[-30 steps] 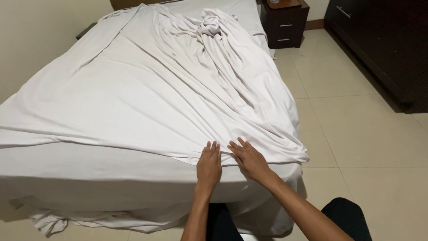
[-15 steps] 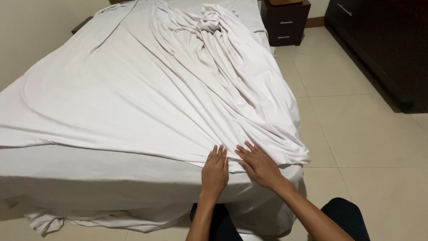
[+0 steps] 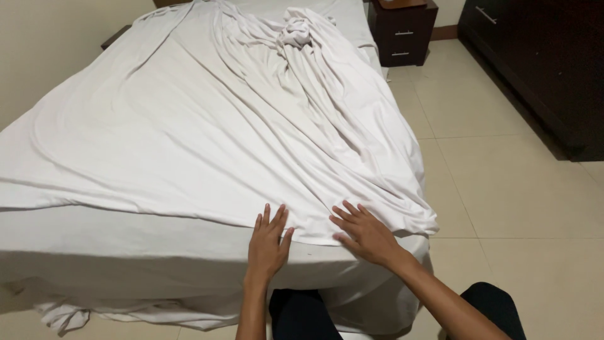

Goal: The person spreads a white fitted sheet over a mattress, smoothing it out and tucking the edges under the mattress at the corners and sides. They work around the bed to ensure the sheet is fully attached and wrinkle-free.

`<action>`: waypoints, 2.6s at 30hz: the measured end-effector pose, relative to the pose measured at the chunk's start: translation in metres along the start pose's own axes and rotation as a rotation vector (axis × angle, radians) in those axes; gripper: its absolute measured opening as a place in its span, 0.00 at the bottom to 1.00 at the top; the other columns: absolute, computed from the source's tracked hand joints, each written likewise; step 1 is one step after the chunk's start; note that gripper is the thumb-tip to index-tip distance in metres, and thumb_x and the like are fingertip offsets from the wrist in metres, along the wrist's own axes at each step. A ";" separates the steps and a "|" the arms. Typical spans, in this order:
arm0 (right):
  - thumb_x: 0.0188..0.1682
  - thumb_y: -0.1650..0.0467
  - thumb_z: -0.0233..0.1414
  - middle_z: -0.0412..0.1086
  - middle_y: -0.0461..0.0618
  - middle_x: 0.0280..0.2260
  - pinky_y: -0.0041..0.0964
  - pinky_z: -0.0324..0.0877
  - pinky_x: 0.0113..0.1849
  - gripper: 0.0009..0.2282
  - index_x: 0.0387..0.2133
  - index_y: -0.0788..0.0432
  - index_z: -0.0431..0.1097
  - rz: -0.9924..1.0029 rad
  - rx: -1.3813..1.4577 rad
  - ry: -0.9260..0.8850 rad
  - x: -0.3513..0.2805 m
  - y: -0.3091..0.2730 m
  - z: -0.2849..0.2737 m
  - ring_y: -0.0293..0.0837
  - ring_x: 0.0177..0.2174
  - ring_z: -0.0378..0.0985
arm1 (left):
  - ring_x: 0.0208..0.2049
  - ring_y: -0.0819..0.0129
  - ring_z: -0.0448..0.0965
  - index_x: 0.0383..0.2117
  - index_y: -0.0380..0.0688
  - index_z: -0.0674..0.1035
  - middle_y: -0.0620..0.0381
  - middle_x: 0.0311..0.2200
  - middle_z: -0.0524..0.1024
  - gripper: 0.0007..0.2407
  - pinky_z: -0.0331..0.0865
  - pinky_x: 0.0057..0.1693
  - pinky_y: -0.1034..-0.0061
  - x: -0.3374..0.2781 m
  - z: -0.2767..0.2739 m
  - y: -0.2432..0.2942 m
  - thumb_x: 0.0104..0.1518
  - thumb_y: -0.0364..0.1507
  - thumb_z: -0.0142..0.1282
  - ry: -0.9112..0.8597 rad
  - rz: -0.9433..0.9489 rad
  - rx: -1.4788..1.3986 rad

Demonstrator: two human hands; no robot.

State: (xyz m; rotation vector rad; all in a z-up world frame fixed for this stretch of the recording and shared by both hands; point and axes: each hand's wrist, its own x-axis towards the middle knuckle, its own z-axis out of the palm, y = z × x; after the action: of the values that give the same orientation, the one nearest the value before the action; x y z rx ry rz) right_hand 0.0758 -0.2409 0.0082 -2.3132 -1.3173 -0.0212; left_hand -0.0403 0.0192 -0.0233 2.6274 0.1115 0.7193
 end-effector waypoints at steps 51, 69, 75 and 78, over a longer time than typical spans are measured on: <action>0.58 0.62 0.44 0.62 0.50 0.65 0.53 0.48 0.65 0.20 0.61 0.59 0.65 -0.042 -0.044 0.008 0.201 -0.013 0.077 0.53 0.67 0.54 | 0.73 0.55 0.47 0.67 0.44 0.64 0.56 0.70 0.58 0.22 0.42 0.73 0.61 0.109 -0.014 -0.123 0.67 0.35 0.40 -0.282 -0.003 -0.011; 0.57 0.64 0.48 0.72 0.46 0.56 0.49 0.62 0.58 0.14 0.49 0.56 0.75 -0.078 0.065 0.035 0.141 -0.028 0.058 0.54 0.62 0.64 | 0.72 0.56 0.53 0.65 0.45 0.69 0.56 0.68 0.63 0.19 0.48 0.72 0.60 0.046 -0.026 -0.079 0.69 0.31 0.38 -0.177 -0.007 -0.051; 0.57 0.68 0.49 0.74 0.49 0.54 0.48 0.61 0.60 0.12 0.49 0.58 0.76 -0.152 0.055 0.134 0.098 -0.040 0.057 0.54 0.61 0.67 | 0.72 0.53 0.53 0.64 0.42 0.69 0.53 0.69 0.62 0.18 0.48 0.72 0.58 0.015 -0.020 -0.064 0.69 0.29 0.38 -0.102 0.077 -0.009; 0.56 0.69 0.50 0.74 0.50 0.54 0.48 0.62 0.60 0.12 0.49 0.58 0.76 -0.165 0.059 0.153 0.086 -0.052 0.051 0.54 0.60 0.67 | 0.72 0.52 0.53 0.64 0.42 0.69 0.52 0.69 0.62 0.18 0.49 0.71 0.57 0.004 -0.020 -0.055 0.69 0.29 0.38 -0.089 0.064 0.002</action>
State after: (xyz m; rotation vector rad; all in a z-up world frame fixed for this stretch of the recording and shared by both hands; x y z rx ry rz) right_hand 0.0693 -0.1287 0.0044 -2.1039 -1.4070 -0.2063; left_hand -0.0452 0.0778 -0.0283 2.6701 0.0030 0.6224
